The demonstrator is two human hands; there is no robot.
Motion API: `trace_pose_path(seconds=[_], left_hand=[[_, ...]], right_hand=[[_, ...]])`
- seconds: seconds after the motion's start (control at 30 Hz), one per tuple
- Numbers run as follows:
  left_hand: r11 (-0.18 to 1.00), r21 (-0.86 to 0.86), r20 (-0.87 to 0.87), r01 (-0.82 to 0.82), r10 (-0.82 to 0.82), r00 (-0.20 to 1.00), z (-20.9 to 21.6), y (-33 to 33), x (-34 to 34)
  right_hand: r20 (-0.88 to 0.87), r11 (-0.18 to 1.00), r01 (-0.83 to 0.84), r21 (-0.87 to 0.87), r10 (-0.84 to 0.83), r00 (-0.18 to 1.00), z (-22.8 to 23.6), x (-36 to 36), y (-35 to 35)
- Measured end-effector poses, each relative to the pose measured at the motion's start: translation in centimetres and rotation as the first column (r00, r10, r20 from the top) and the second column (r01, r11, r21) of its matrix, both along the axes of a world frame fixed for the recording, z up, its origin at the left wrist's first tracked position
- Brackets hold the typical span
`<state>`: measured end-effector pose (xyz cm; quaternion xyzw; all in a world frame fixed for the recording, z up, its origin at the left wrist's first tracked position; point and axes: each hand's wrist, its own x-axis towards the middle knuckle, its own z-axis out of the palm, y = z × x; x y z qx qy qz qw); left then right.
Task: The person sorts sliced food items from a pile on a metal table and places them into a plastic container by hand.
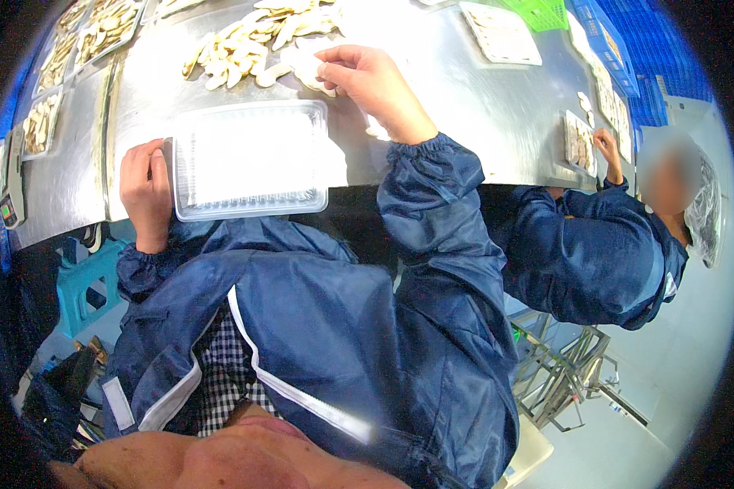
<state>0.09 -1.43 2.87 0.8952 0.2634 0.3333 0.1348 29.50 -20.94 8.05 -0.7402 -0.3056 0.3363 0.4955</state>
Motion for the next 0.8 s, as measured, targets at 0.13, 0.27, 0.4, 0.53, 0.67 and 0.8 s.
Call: trace_pose_path(seconds=[0.13,0.27,0.4,0.53,0.67,0.8], left_hand=[[1.0,-0.008,0.035,0.019,-0.018,0.999,0.5,-0.1,0.1],[1.0,-0.003,0.012,0.018,-0.018,1.0,0.6,-0.2,0.2],[1.0,-0.026,0.018,0.016,-0.016,1.0,0.9,-0.8,0.5],[1.0,0.019,-0.008,0.013,-0.013,1.0,0.4,-0.6,0.2],[0.999,0.034,-0.009,0.017,-0.017,1.0,0.2,-0.5,0.3],[1.0,-0.001,-0.016,0.015,-0.015,1.0,0.3,-0.4,0.1]], right_hand=[[0.016,1.0,-0.015,-0.024,0.015,1.0,-0.1,0.3,-1.3],[0.01,0.998,0.023,-0.057,-0.023,1.0,0.4,0.6,-3.8],[-0.047,0.997,0.071,-0.015,-0.071,0.996,1.1,0.7,-8.0],[-0.004,0.986,0.144,-0.089,-0.145,0.989,1.7,-0.1,-11.4],[0.301,0.96,0.217,-0.174,-0.158,0.94,0.3,1.0,-13.2],[0.467,0.959,0.26,-0.112,-0.18,0.866,0.9,1.9,-11.6]])
